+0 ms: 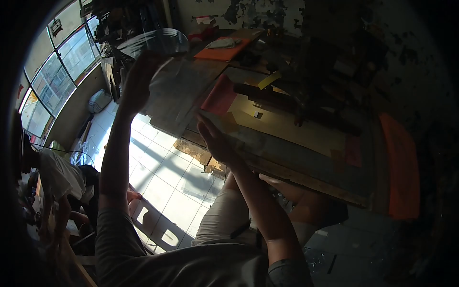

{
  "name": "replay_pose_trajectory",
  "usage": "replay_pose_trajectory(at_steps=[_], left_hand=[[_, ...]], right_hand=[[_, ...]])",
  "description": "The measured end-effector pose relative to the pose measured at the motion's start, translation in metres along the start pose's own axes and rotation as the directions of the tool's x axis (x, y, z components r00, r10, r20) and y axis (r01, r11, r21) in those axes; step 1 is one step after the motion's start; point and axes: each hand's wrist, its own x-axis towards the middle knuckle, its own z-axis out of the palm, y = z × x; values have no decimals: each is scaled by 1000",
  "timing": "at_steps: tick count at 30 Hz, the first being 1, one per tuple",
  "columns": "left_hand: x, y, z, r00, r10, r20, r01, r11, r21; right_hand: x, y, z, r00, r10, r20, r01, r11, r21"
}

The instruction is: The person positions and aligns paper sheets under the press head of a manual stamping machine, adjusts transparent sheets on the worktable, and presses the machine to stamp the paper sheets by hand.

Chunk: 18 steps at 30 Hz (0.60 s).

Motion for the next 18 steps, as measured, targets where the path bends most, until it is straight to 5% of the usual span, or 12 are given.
replay_pose_trajectory(at_steps=[1, 2, 4, 6, 7, 8, 12, 18], left_hand=[[-14, 32, 25, 990, -87, 107, 95, 993, -75], [-30, 46, 48, 936, -120, 332, 197, 958, -208], [-64, 80, 99, 888, 118, 445, 10, 962, -275], [-104, 103, 141, 895, 203, 397, -60, 937, -345], [-118, 118, 149, 843, 172, 510, 29, 932, -361], [-127, 128, 164, 861, 299, 411, -108, 898, -426], [-163, 151, 201, 823, 265, 502, 78, 823, -562], [-158, 151, 212, 903, -15, 429, 103, 978, -181]], right_hand=[[-9, -9, -10, 996, 52, -67, -25, 934, 356], [-26, -14, -19, 993, 73, -98, -22, 895, 446], [-78, -25, -36, 979, 130, -157, -9, 799, 602], [-129, -50, -49, 967, 224, -124, -97, 768, 633], [-158, -56, -53, 931, 337, -141, -179, 757, 628], [-180, -55, -55, 903, 373, -211, -202, 805, 558], [-251, -64, -68, 740, 511, -436, -294, 830, 474], [-304, -92, -97, 517, 467, -718, -355, 879, 317]])
